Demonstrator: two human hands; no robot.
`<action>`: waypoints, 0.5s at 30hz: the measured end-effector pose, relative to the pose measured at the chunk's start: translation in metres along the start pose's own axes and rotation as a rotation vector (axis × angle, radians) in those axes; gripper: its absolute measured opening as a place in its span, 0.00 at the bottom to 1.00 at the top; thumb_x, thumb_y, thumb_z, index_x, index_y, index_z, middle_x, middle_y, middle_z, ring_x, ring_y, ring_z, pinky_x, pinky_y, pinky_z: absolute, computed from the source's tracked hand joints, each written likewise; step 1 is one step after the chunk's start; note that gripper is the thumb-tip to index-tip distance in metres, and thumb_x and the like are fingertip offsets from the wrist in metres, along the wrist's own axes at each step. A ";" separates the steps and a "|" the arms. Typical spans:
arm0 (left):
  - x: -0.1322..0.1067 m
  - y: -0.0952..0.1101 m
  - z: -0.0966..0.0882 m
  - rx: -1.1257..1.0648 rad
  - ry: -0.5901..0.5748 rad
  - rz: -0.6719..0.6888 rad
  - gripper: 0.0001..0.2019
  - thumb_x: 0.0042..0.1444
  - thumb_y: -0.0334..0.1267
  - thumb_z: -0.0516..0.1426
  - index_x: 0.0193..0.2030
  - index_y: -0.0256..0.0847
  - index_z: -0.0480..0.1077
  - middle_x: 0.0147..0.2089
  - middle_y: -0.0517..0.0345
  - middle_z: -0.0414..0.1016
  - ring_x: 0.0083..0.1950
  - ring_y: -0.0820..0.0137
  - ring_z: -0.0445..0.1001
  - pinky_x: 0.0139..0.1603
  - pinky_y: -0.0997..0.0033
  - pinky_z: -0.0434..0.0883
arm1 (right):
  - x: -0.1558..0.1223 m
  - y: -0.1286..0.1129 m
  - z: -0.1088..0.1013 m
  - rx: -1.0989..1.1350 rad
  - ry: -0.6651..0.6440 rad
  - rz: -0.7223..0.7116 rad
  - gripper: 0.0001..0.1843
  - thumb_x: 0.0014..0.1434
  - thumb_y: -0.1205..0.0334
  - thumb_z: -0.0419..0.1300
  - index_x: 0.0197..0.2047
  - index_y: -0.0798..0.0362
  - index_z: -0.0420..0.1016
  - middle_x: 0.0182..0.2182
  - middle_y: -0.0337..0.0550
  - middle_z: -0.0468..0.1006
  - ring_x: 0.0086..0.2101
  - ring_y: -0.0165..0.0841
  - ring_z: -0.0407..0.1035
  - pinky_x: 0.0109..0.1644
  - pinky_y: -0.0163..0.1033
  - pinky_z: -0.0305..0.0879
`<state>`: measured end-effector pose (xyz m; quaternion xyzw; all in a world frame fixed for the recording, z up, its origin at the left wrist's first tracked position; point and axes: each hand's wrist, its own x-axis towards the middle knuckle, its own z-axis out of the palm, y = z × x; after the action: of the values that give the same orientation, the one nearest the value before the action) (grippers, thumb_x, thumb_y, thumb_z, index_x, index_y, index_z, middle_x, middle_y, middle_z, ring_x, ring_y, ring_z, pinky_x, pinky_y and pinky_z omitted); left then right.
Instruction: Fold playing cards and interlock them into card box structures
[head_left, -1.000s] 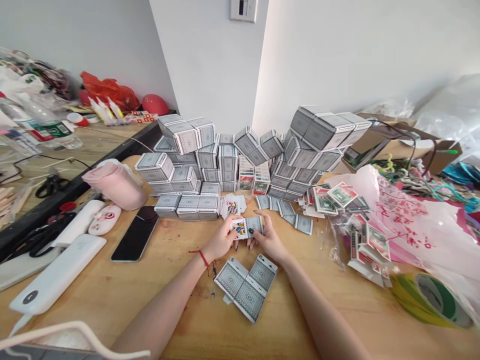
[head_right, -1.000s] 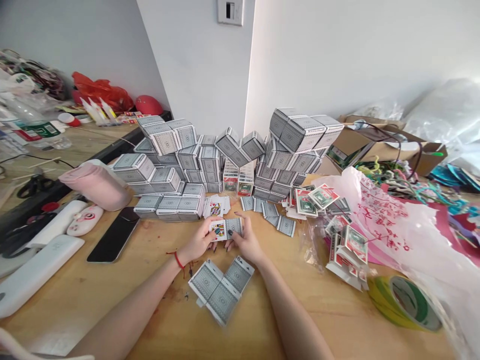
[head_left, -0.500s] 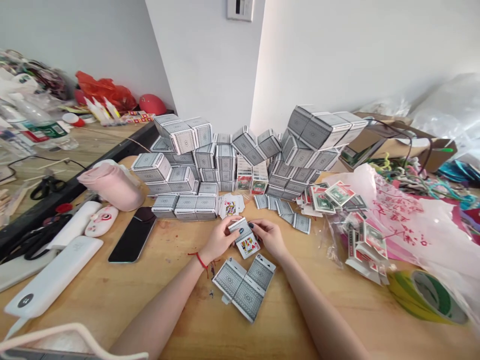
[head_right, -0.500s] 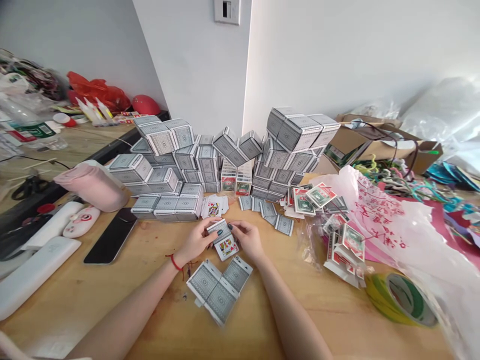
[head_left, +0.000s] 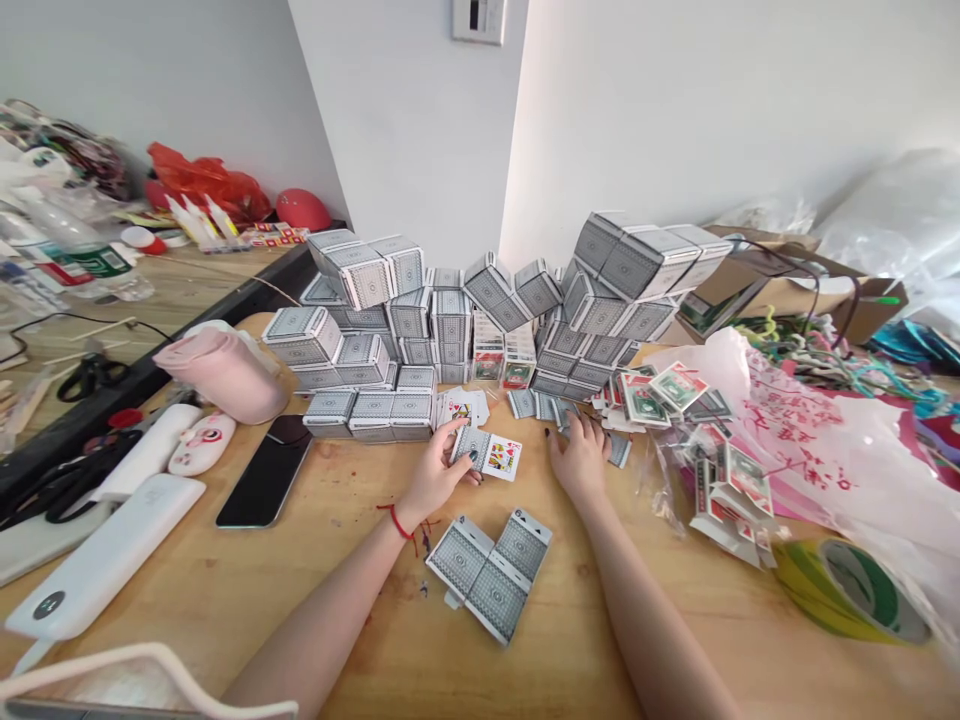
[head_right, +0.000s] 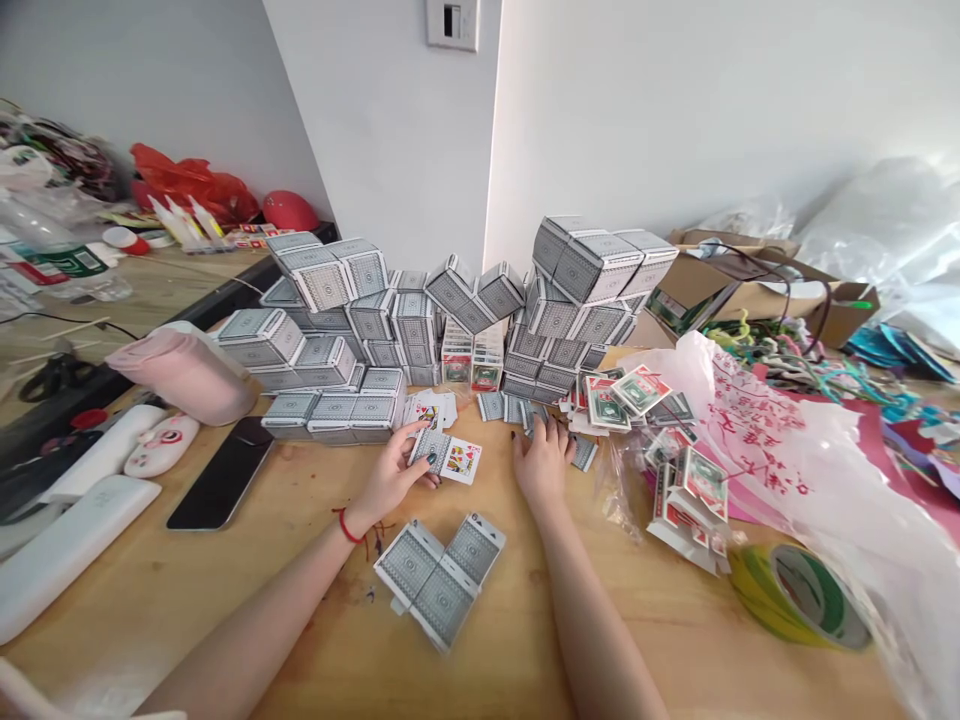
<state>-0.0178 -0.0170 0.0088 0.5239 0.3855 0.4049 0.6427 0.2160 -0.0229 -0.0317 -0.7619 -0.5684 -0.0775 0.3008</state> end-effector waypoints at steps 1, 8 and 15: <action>0.000 -0.001 0.000 -0.001 0.003 0.004 0.25 0.49 0.33 0.54 0.54 0.42 0.51 0.45 0.50 0.67 0.27 0.74 0.73 0.29 0.67 0.74 | 0.001 0.000 0.003 0.005 0.004 0.004 0.23 0.51 0.58 0.51 0.51 0.55 0.61 0.48 0.55 0.66 0.49 0.47 0.54 0.51 0.56 0.46; 0.001 -0.005 -0.001 -0.045 0.022 0.078 0.24 0.48 0.32 0.56 0.50 0.43 0.48 0.44 0.52 0.67 0.30 0.72 0.74 0.33 0.67 0.74 | 0.010 0.001 0.002 0.165 0.081 0.064 0.24 0.46 0.60 0.55 0.48 0.57 0.61 0.40 0.53 0.67 0.45 0.46 0.58 0.48 0.52 0.54; 0.001 -0.007 0.002 -0.087 0.091 0.117 0.23 0.47 0.33 0.57 0.46 0.44 0.48 0.48 0.50 0.66 0.36 0.69 0.75 0.35 0.65 0.74 | -0.002 -0.025 -0.011 0.561 0.057 -0.026 0.27 0.46 0.61 0.59 0.50 0.53 0.58 0.45 0.50 0.63 0.46 0.39 0.59 0.46 0.46 0.62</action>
<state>-0.0151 -0.0174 0.0025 0.4982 0.3649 0.4815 0.6219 0.1950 -0.0263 -0.0150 -0.6391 -0.5688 0.0575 0.5145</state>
